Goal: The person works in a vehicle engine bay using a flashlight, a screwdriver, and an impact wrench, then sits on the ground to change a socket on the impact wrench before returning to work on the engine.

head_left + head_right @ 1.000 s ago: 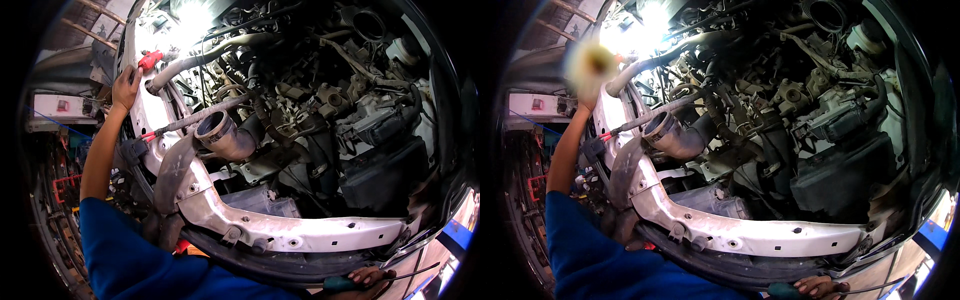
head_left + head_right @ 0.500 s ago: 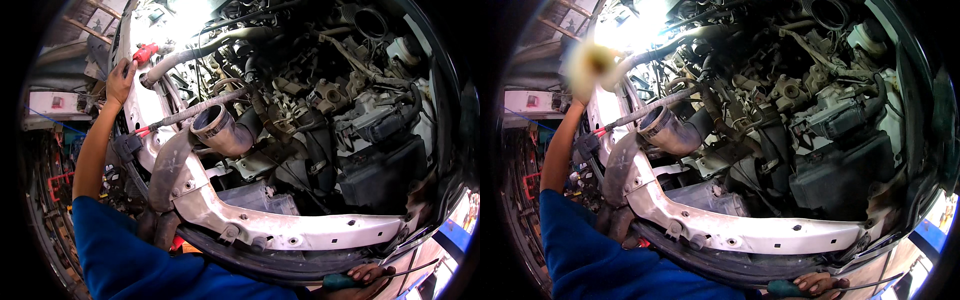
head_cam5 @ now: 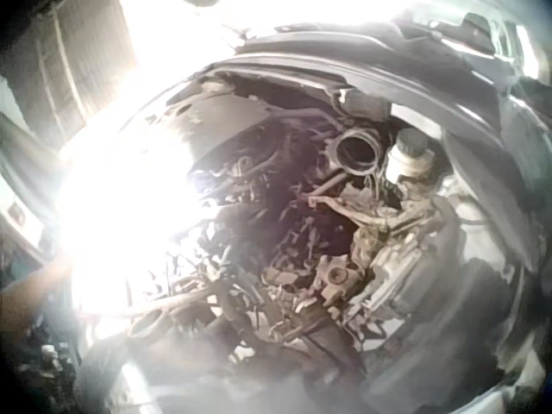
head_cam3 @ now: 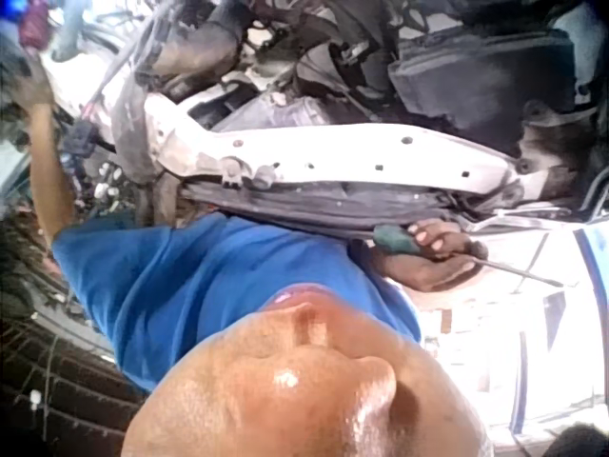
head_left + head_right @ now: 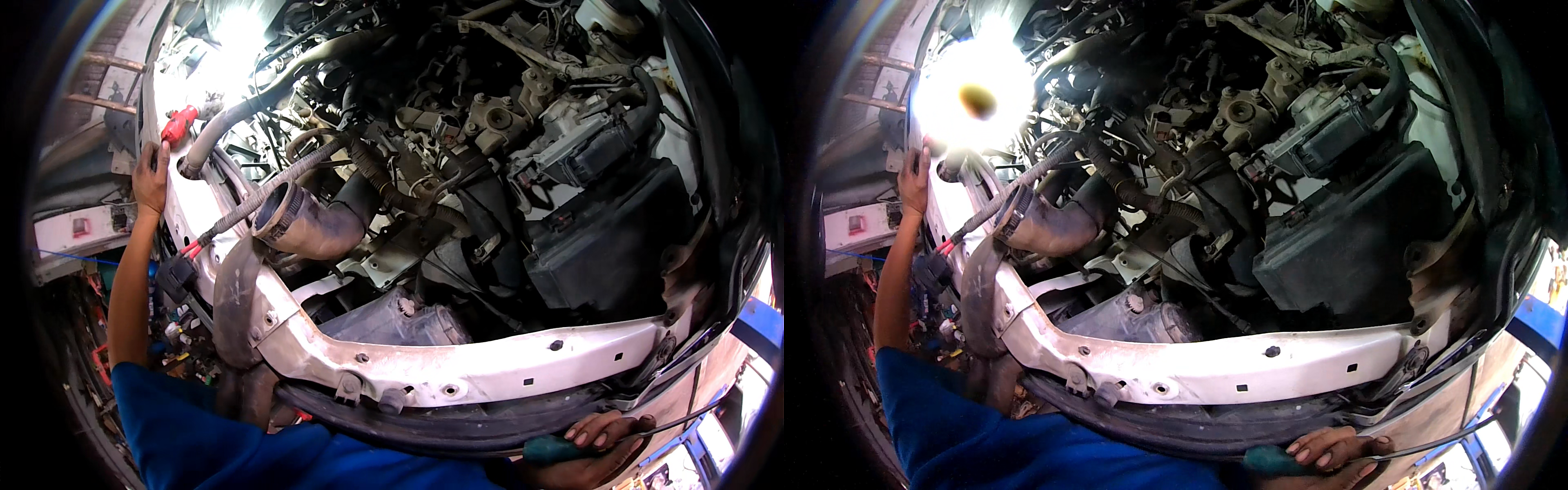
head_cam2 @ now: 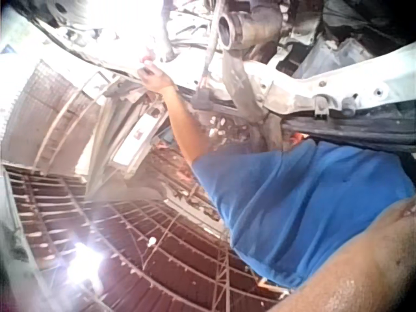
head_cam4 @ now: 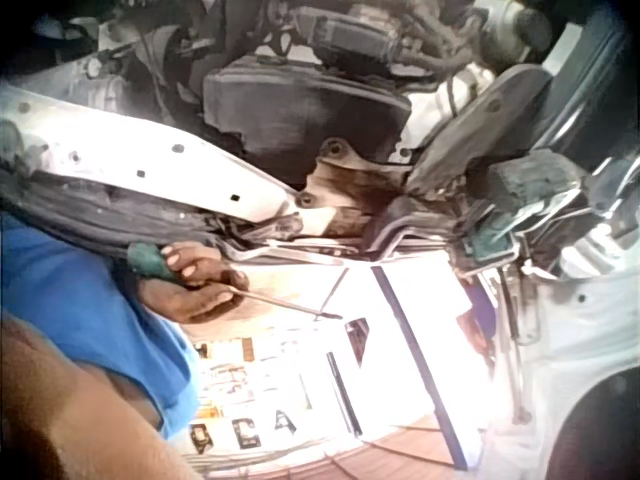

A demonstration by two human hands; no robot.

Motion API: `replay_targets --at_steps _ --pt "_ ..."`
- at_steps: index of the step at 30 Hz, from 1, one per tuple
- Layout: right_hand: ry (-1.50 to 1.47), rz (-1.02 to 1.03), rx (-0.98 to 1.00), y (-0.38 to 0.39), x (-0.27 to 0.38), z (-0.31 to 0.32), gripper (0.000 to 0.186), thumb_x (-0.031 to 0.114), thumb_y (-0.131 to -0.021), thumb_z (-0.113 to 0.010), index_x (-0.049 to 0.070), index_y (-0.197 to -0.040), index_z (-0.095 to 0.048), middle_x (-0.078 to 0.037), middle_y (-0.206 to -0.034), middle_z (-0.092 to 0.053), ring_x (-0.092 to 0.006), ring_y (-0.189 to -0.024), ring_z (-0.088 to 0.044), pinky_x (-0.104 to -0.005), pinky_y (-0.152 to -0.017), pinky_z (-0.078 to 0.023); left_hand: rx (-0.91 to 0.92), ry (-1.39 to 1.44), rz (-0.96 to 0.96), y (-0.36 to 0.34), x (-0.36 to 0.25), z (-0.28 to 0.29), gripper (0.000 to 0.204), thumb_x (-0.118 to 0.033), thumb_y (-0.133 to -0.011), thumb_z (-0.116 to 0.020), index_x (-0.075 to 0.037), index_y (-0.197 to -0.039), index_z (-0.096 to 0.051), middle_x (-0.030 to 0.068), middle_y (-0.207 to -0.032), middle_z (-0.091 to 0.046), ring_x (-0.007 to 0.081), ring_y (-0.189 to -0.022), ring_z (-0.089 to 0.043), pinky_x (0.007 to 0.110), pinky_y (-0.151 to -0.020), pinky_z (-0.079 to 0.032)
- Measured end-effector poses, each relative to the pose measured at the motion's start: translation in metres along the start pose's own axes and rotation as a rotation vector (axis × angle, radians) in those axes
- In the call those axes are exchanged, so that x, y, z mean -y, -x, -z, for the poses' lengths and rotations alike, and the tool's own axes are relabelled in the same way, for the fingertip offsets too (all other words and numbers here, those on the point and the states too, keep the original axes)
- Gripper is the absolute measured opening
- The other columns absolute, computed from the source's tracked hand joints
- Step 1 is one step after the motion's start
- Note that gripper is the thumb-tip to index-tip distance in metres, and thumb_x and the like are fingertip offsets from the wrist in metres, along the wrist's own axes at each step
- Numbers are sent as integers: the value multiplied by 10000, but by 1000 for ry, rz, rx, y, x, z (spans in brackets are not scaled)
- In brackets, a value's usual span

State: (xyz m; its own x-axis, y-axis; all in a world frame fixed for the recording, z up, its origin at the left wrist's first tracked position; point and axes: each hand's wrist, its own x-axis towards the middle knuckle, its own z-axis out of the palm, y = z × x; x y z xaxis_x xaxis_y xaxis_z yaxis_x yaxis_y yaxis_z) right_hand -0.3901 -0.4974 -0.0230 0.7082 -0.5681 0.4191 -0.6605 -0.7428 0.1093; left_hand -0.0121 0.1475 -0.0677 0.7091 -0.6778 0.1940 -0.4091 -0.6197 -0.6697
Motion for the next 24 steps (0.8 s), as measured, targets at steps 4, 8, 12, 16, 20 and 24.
replay_targets --at_steps 4,8,12,16,20,24 --pt "-877 -547 -112 -28 50 7 242 193 -1018 -352 -24 -948 -434 -101 -788 -380 -176 -617 -421 -264 -523 -369 11 214 193 -23 -15 17 283 -230 -963 -522 -45 -1177 -535 230 -1002 -577 413 -880 -586 446 -738 -468" --pt "-1353 -758 -220 -40 64 7 301 237 -1008 -371 6 -821 -419 -4 -522 -301 -91 -361 -309 -206 -304 -274 -40 370 328 -42 -34 29 427 -397 -982 -478 27 -941 -510 238 -873 -564 447 -819 -552 449 -713 -429" --pt "-854 -115 -20 8 -16 -9 356 118 -1043 -321 -113 -1268 -472 -237 -1029 -613 -274 -846 -670 -294 -708 -569 -19 443 396 -38 -37 44 407 -380 -975 -500 24 -933 -526 235 -873 -570 445 -811 -556 450 -708 -432" --pt "-1496 -624 -145 -31 46 3 248 192 -1020 -352 -39 -987 -436 -62 -621 -400 -130 -459 -420 -216 -384 -363 -56 454 357 -49 -39 44 397 -378 -971 -506 15 -918 -534 230 -844 -565 438 -804 -559 441 -707 -435" --pt "-1412 -777 -226 -39 65 6 289 229 -1005 -378 -16 -861 -431 -8 -522 -314 -93 -357 -310 -210 -303 -276 28 514 448 -43 -37 44 392 -379 -971 -505 6 -902 -532 227 -816 -557 437 -794 -556 435 -702 -435" --pt "-1409 -785 -238 -42 68 7 285 227 -1005 -379 -17 -868 -435 -9 -526 -320 -92 -360 -315 -207 -309 -275 33 585 574 -55 -46 55 402 -389 -969 -504 5 -893 -528 228 -811 -558 442 -785 -551 443 -697 -434"
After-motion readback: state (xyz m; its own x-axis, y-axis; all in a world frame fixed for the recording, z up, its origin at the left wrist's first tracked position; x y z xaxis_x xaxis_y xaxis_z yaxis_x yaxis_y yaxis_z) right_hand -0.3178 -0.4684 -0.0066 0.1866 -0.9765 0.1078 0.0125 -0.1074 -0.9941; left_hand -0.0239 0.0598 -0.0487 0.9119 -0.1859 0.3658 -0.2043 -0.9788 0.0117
